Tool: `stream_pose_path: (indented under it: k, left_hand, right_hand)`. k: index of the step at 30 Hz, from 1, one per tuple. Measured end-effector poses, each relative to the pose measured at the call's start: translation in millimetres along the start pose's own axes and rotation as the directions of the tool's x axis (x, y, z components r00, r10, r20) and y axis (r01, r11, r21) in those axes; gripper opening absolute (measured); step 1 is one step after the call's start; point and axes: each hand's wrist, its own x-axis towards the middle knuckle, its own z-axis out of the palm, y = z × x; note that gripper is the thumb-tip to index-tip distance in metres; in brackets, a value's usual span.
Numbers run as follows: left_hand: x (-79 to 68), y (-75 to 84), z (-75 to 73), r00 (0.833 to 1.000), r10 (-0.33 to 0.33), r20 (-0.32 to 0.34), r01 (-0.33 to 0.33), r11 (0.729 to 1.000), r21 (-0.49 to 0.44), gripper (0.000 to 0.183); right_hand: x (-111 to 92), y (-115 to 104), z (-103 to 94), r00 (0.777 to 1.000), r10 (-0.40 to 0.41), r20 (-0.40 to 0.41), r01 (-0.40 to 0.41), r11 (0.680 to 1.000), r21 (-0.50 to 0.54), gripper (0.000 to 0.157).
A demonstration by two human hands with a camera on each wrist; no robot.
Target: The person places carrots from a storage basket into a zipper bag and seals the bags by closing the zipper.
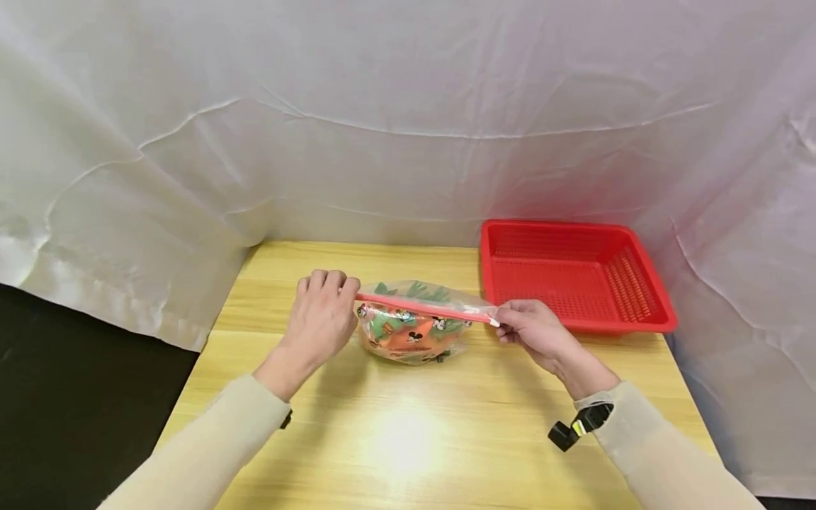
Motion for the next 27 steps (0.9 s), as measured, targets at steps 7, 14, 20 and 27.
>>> stream_pose_path:
  k: [7, 14, 20, 27]
  left_hand:
    - [7.4, 61.3, -19.1, 0.994, -0.092, -0.064, 0.068, 0.949, -0.308, 0.014]
    - [12.2, 133.1, -0.2, 0.873, -0.186, 0.45, 0.483, 0.446, -0.753, 0.008]
    - [23.1, 165.0, 33.8, 0.705, -0.143, 0.694, 0.672, -0.174, -0.719, 0.022]
    - [33.3, 180.4, 44.1, 0.599, -0.158, 0.785, 0.591, -0.574, -0.566, 0.017]
  right_hand:
    - [-1, 4, 7.5, 1.0, -0.019, -0.012, 0.019, 1.0, -0.019, 0.013]
    - [-3, 7, 12.2, 0.997, -0.068, -0.033, 0.065, 0.995, -0.078, 0.016]
    - [-7, 8, 18.0, 0.992, -0.115, -0.05, 0.106, 0.982, -0.157, 0.019]
    - [-11, 9, 22.9, 0.987, -0.147, -0.069, 0.131, 0.973, -0.189, 0.017]
